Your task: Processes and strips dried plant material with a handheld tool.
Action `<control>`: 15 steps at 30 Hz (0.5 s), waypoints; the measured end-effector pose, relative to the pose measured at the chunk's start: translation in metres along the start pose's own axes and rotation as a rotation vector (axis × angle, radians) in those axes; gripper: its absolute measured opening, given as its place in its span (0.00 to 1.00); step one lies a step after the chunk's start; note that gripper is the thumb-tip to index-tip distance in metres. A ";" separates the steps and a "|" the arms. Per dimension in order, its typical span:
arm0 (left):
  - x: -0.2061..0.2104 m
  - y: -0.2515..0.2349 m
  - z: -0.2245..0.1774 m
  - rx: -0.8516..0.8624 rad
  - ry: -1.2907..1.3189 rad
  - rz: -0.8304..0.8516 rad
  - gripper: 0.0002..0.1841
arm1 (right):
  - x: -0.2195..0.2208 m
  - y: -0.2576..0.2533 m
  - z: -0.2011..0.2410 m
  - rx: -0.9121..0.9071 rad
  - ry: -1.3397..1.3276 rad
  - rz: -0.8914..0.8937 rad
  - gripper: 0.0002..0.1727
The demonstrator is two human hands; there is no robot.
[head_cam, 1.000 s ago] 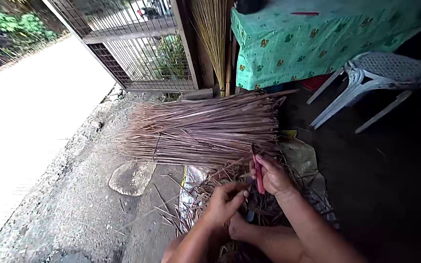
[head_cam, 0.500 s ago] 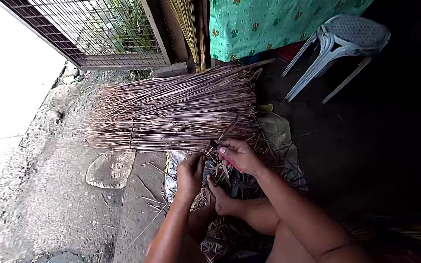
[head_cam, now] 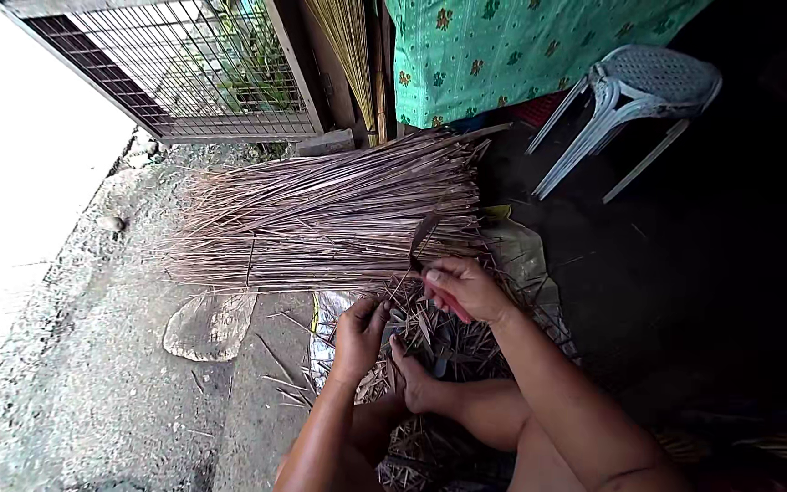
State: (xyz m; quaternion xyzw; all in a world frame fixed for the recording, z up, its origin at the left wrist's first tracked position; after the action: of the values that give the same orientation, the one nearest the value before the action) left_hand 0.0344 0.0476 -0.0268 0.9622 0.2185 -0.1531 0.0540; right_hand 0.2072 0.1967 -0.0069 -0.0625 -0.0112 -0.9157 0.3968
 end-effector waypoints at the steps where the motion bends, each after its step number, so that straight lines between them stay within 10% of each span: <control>1: -0.002 0.000 0.000 -0.014 0.036 0.017 0.11 | 0.006 0.001 -0.002 0.013 0.053 0.082 0.13; 10: -0.005 0.001 0.003 0.000 -0.101 -0.004 0.10 | -0.043 -0.007 0.005 -0.008 0.175 -0.261 0.12; 15: -0.005 -0.001 0.008 -0.071 -0.217 -0.095 0.09 | -0.034 -0.003 0.002 0.175 0.384 0.097 0.12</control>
State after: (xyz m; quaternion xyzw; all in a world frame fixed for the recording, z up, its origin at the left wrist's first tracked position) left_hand 0.0273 0.0452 -0.0329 0.9261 0.2619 -0.2507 0.1041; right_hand 0.2284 0.2240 -0.0090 0.1471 -0.0118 -0.8861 0.4393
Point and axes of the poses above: each hand's wrist, its own y-axis away from the middle knuckle, its own x-axis out of the palm, z = x × y, the point moved 3 cm from there along -y, towards the middle knuckle, and after that the axes turned 11 degrees about -x, right-handed, at the moved point
